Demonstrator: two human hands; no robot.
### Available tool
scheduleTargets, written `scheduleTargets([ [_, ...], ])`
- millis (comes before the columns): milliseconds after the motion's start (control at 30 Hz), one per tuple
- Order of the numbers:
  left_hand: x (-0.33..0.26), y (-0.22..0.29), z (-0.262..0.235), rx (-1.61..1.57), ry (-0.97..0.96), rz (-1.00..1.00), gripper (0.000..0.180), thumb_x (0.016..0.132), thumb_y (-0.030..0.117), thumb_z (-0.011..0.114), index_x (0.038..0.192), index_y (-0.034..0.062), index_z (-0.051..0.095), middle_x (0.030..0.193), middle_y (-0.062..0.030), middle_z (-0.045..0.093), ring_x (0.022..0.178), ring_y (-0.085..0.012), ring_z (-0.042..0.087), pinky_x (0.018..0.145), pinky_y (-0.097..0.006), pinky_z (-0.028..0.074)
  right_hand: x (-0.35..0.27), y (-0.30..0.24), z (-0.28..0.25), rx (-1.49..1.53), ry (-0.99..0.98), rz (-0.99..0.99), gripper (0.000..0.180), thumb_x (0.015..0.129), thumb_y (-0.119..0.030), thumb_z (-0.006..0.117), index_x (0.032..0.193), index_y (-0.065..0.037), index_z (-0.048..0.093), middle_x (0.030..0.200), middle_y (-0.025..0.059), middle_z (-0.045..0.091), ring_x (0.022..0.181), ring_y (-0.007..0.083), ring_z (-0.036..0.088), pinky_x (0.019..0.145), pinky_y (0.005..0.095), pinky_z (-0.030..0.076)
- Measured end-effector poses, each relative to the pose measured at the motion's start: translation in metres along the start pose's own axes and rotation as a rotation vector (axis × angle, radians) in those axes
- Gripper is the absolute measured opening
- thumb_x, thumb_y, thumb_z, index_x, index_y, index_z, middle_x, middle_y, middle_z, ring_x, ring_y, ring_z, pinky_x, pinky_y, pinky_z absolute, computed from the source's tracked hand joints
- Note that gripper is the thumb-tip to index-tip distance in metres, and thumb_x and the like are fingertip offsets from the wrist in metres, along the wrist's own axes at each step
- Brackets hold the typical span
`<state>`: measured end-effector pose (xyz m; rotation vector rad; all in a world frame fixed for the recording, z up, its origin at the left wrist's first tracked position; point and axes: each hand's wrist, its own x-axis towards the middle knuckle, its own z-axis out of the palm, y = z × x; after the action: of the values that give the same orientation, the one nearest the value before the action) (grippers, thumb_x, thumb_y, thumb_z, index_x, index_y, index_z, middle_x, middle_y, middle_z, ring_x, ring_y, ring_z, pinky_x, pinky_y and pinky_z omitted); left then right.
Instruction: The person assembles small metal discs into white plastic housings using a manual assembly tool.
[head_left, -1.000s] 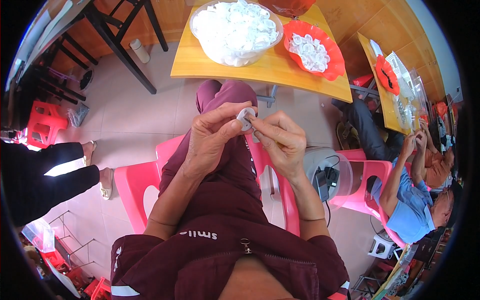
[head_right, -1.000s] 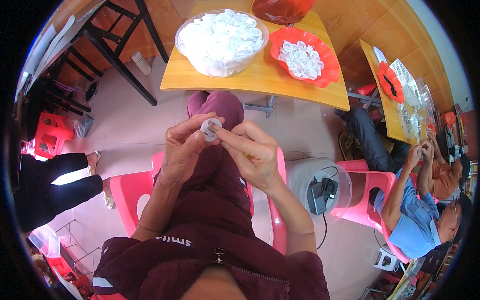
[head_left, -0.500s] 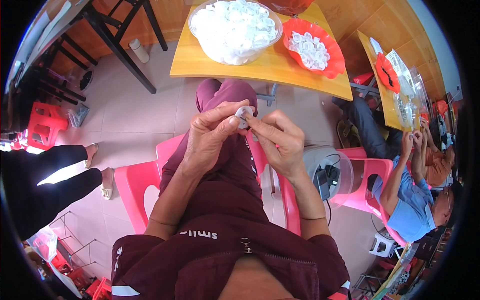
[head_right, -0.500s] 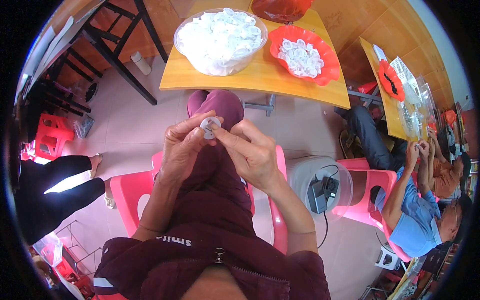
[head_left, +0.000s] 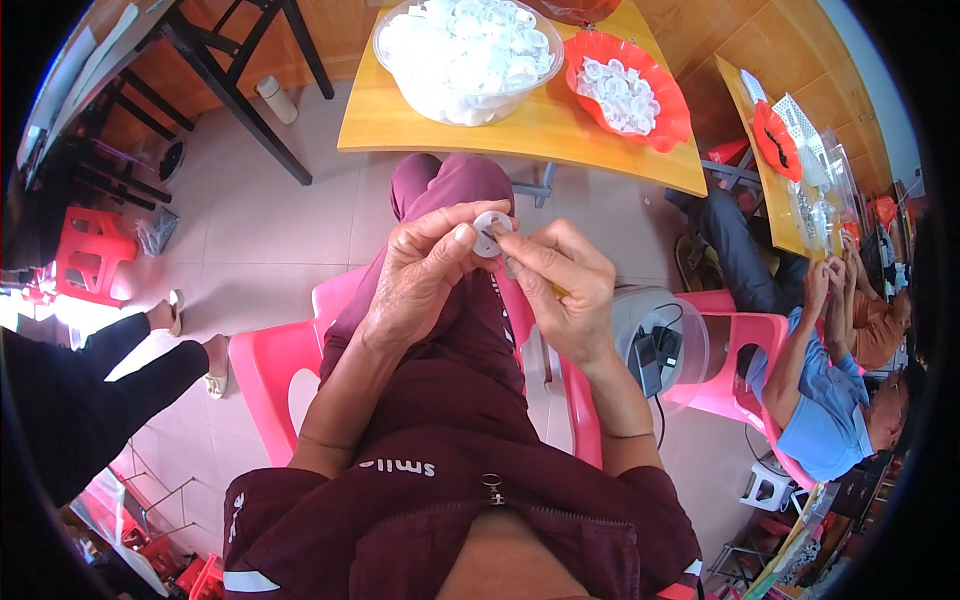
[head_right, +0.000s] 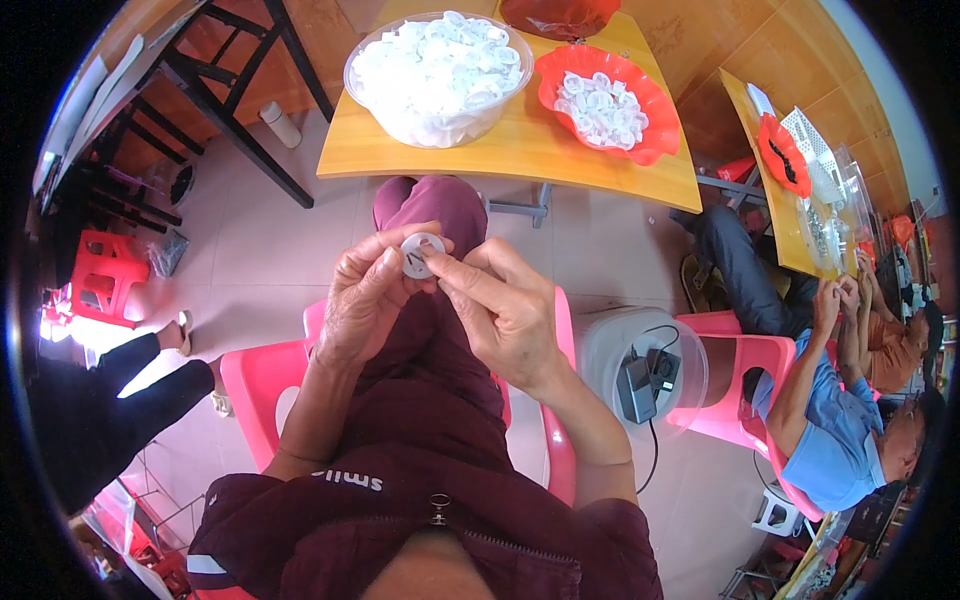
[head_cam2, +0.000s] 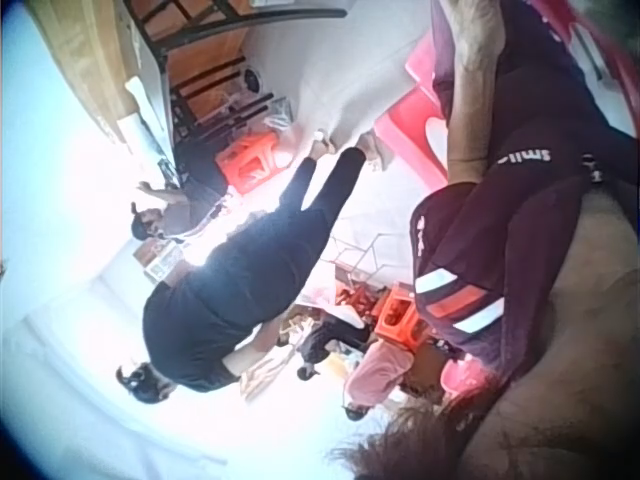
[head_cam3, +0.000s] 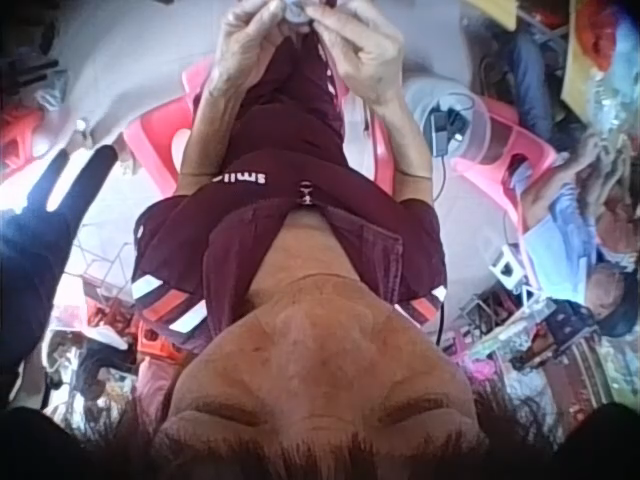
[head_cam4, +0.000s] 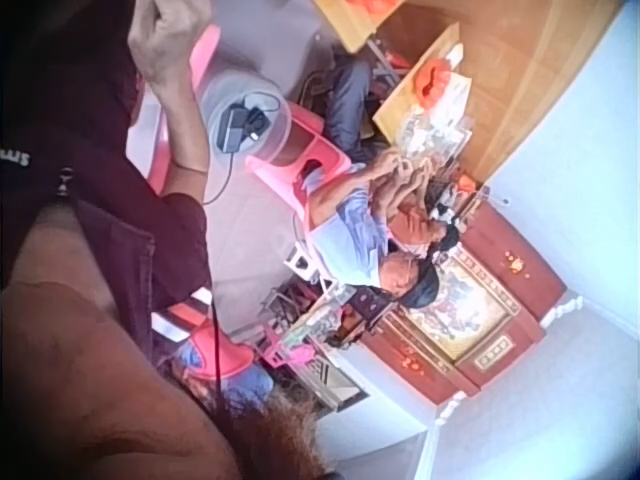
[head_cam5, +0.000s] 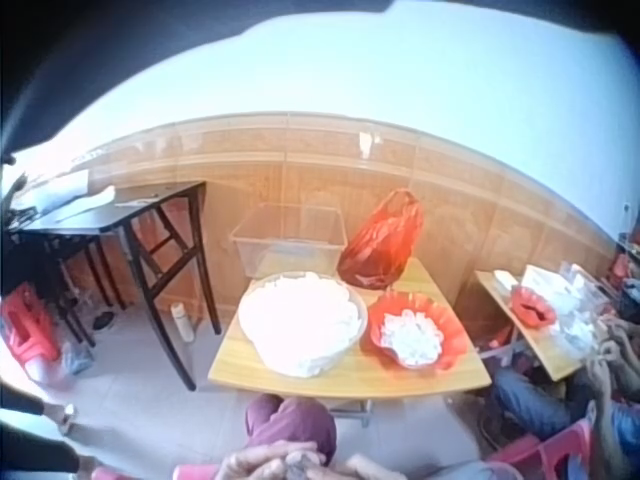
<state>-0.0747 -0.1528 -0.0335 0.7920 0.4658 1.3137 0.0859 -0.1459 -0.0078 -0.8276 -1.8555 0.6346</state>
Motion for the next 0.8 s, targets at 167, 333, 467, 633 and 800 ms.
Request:
scheduleTargets([
  [167, 0.0, 0.0, 0.004, -0.013, 0.016, -0.005, 0.033, 0.094, 0.022, 0.047, 0.115, -0.0022, 0.054, 0.103, -0.0093, 0.06, 0.092, -0.0149, 0.059, 0.081, -0.031, 0.05, -0.001, -0.003, 0.002, -0.012, 0.013, 0.01, 0.031, 0.075, 0.007, 0.062, 0.104, -0.006, 0.066, 0.07, 0.0049, 0.052, 0.057, 0.0121, 0.052, 0.05, 0.0231, 0.042],
  [333, 0.001, 0.002, 0.006, -0.033, 0.022, -0.012, 0.036, 0.096, 0.027, 0.041, 0.11, -0.0026, 0.055, 0.099, -0.009, 0.06, 0.085, -0.0141, 0.058, 0.077, -0.03, 0.05, -0.003, -0.008, -0.003, -0.043, 0.064, 0.033, 0.029, 0.075, 0.01, 0.058, 0.101, -0.001, 0.066, 0.076, 0.007, 0.054, 0.063, 0.0115, 0.051, 0.054, 0.0216, 0.04],
  [467, 0.002, -0.001, 0.003, -0.039, 0.032, -0.039, 0.038, 0.097, 0.031, 0.037, 0.106, -0.0013, 0.055, 0.089, -0.0076, 0.06, 0.076, -0.0131, 0.057, 0.07, -0.028, 0.048, -0.002, -0.008, -0.002, -0.132, 0.073, -0.039, 0.042, 0.07, 0.01, 0.062, 0.106, -0.01, 0.066, 0.071, 0.003, 0.048, 0.052, 0.0101, 0.049, 0.047, 0.0222, 0.04],
  [633, 0.001, -0.002, 0.004, -0.057, 0.086, -0.097, 0.039, 0.097, 0.033, 0.035, 0.101, -0.0009, 0.056, 0.077, -0.0063, 0.058, 0.066, -0.0122, 0.054, 0.062, -0.025, 0.045, -0.005, -0.005, 0.001, -0.181, 0.059, -0.029, 0.044, 0.068, 0.01, 0.063, 0.106, -0.012, 0.066, 0.07, 0.002, 0.047, 0.05, 0.0105, 0.049, 0.044, 0.0236, 0.04],
  [800, 0.002, -0.005, 0.0, -0.03, 0.108, -0.122, 0.04, 0.097, 0.033, 0.034, 0.097, 0.0, 0.056, 0.072, -0.0065, 0.057, 0.061, -0.0115, 0.051, 0.057, -0.024, 0.042, -0.004, -0.012, -0.001, -0.196, -0.007, 0.05, 0.036, 0.073, 0.013, 0.06, 0.104, -0.005, 0.066, 0.075, 0.0052, 0.051, 0.061, 0.0106, 0.05, 0.053, 0.0221, 0.041],
])
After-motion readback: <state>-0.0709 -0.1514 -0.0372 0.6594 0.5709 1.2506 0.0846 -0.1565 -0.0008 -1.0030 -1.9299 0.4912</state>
